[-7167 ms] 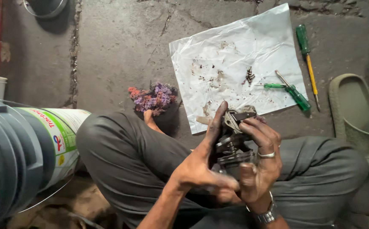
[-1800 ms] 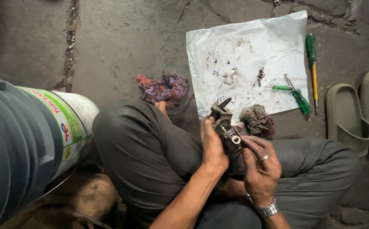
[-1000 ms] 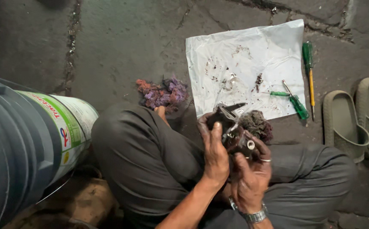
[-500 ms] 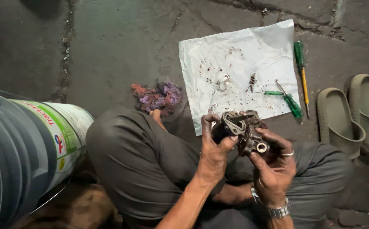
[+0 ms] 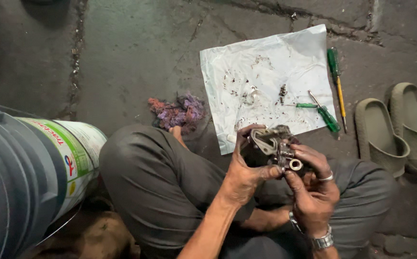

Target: The person sits on the floor and repairs a carburetor. They use a screwdriver to adjust internal components, wipe parts with a rag, and reassemble the unit.

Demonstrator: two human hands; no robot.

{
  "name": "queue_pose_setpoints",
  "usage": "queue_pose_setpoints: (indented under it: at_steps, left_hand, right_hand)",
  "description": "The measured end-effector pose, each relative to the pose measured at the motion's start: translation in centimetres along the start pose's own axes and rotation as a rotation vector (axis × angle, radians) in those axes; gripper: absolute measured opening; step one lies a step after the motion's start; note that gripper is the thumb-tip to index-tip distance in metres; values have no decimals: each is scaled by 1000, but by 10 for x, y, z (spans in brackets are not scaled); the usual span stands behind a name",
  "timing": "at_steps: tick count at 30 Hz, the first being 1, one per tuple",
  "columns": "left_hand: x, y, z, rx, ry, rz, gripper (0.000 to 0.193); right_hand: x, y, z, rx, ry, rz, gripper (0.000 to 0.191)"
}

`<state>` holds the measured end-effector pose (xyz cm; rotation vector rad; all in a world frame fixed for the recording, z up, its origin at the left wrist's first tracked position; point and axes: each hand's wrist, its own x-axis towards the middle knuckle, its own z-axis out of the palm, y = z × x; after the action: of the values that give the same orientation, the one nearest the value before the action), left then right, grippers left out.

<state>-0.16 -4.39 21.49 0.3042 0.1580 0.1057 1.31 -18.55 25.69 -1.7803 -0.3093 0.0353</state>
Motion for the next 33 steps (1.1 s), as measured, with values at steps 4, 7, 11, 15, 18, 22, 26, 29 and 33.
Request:
queue_pose_setpoints:
  at_steps: [4, 7, 11, 15, 18, 22, 26, 29, 33]
  left_hand:
    - [0, -3, -6, 49, 54, -80, 79]
    - [9, -3, -10, 76, 153, -41, 86]
    - [16, 1, -16, -42, 67, -10, 88]
    - [3, 2, -22, 24, -24, -157, 84]
    - [-3, 3, -20, 121, -177, -160, 93]
    - [-6, 9, -13, 134, -114, -194, 100]
    - [-8, 16, -9, 121, -115, -260, 106]
    - [-10, 17, -9, 124, -106, -313, 109]
    - [-10, 18, -9, 154, -128, -331, 108]
  right_hand:
    - [-6, 22, 5, -87, 71, -50, 43]
    - [7, 56, 10, -208, 91, -171, 42]
    - [28, 78, -13, -212, -126, -212, 27]
    - [31, 41, -53, -53, -272, -21, 20]
    - [42, -4, -64, -220, -408, -88, 25]
    - [50, -45, -54, -399, -463, -82, 39]
    - [56, -52, -48, -374, -595, -221, 40]
    - [58, -49, -54, -308, -658, -142, 42]
    - [63, -45, -60, -218, -730, -64, 39]
